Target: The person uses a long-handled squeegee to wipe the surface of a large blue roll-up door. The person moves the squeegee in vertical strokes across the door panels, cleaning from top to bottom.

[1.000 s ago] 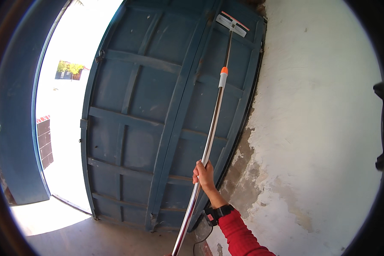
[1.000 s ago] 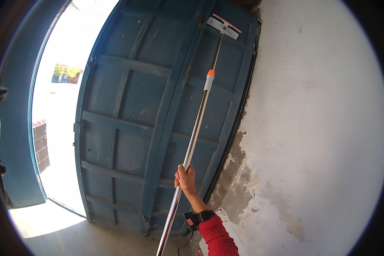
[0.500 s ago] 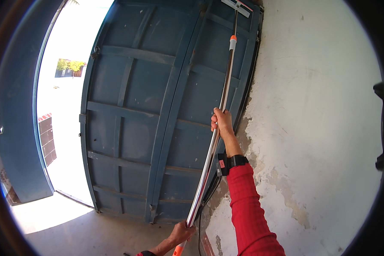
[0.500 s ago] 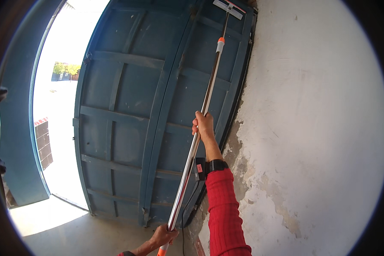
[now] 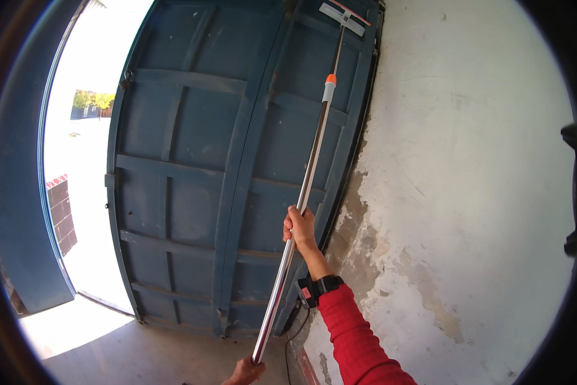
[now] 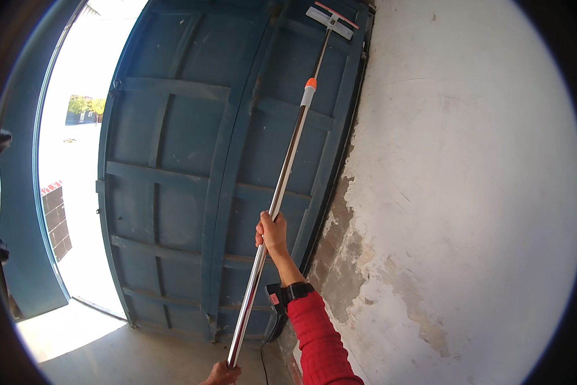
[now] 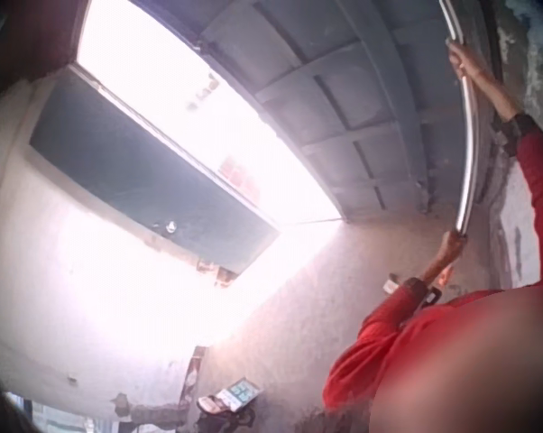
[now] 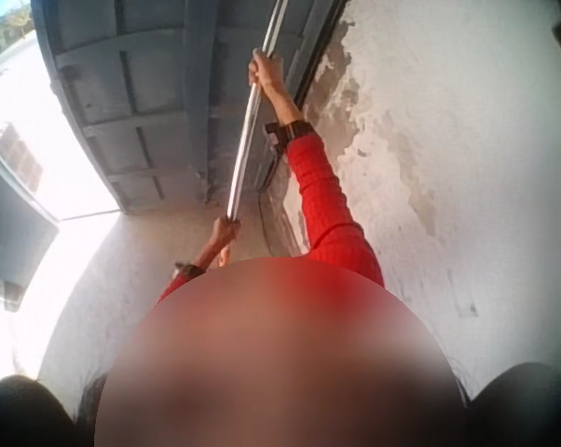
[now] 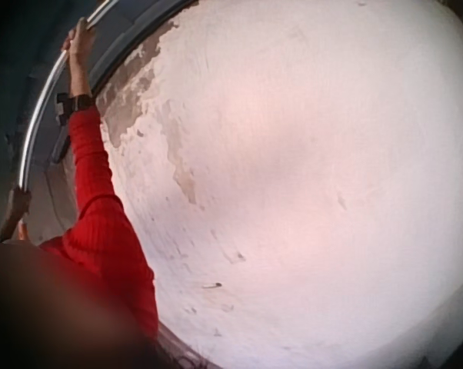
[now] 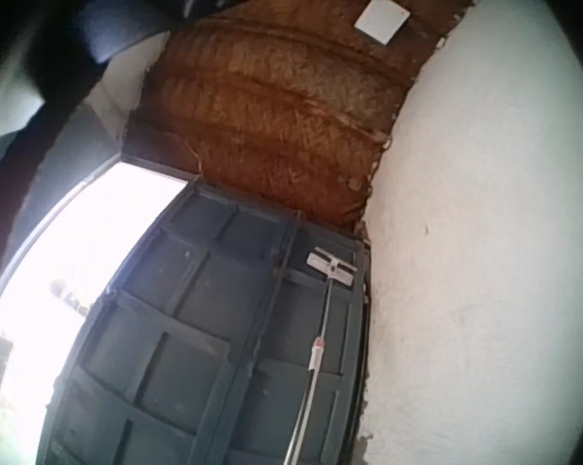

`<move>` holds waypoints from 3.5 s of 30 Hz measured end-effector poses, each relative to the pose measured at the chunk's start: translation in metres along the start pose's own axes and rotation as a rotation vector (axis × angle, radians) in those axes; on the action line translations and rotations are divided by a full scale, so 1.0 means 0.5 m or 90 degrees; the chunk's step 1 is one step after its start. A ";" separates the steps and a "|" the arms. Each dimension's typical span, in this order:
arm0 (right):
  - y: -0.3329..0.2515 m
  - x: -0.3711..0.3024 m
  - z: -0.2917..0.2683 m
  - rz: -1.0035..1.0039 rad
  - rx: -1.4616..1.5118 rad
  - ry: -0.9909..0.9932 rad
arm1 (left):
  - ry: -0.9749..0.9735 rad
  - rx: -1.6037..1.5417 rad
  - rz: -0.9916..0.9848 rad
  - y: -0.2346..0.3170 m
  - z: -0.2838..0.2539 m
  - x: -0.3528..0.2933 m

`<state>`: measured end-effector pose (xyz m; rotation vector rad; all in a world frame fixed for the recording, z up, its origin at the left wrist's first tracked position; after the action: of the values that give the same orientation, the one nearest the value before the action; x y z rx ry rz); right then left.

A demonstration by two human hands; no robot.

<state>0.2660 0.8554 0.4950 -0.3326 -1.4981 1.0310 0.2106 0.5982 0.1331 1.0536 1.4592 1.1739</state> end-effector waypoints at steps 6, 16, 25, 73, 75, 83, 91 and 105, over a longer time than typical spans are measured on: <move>0.045 -0.103 0.009 -0.020 0.057 -0.028 | 0.083 0.048 -0.004 -0.060 0.002 -0.046; -0.058 -0.075 -0.005 -0.039 0.024 -0.016 | 0.111 0.098 0.032 -0.028 0.046 -0.038; -0.011 -0.121 -0.006 0.005 0.091 0.007 | 0.186 0.152 0.025 -0.041 -0.016 -0.060; -0.170 0.078 -0.049 -0.241 -0.306 0.073 | -0.432 -0.178 -0.071 0.071 -0.014 0.172; -0.194 0.112 -0.079 -0.226 -0.396 0.098 | -0.483 -0.190 -0.056 0.111 0.026 0.204; -0.206 0.209 -0.168 -0.206 -0.548 0.161 | -0.597 -0.167 -0.046 0.178 0.140 0.305; -0.162 0.249 -0.230 -0.184 -0.674 0.216 | -0.662 -0.232 -0.100 0.158 0.226 0.410; -0.031 0.053 -0.339 -0.132 -0.708 0.213 | -0.744 -0.286 -0.156 -0.054 0.347 0.385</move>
<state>0.4191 0.9342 0.5034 -1.0370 -1.6192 -0.1188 0.3459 0.8092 0.0619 0.9266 0.3548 0.4660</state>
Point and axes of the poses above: each hand's wrist, its own x-axis towards the middle knuckle, its own z-axis out of the palm, y = z × x, the point moved 3 cm from there along x, towards the middle knuckle, and after that the axes turned 9 degrees about -z, right-handed, at the moved point
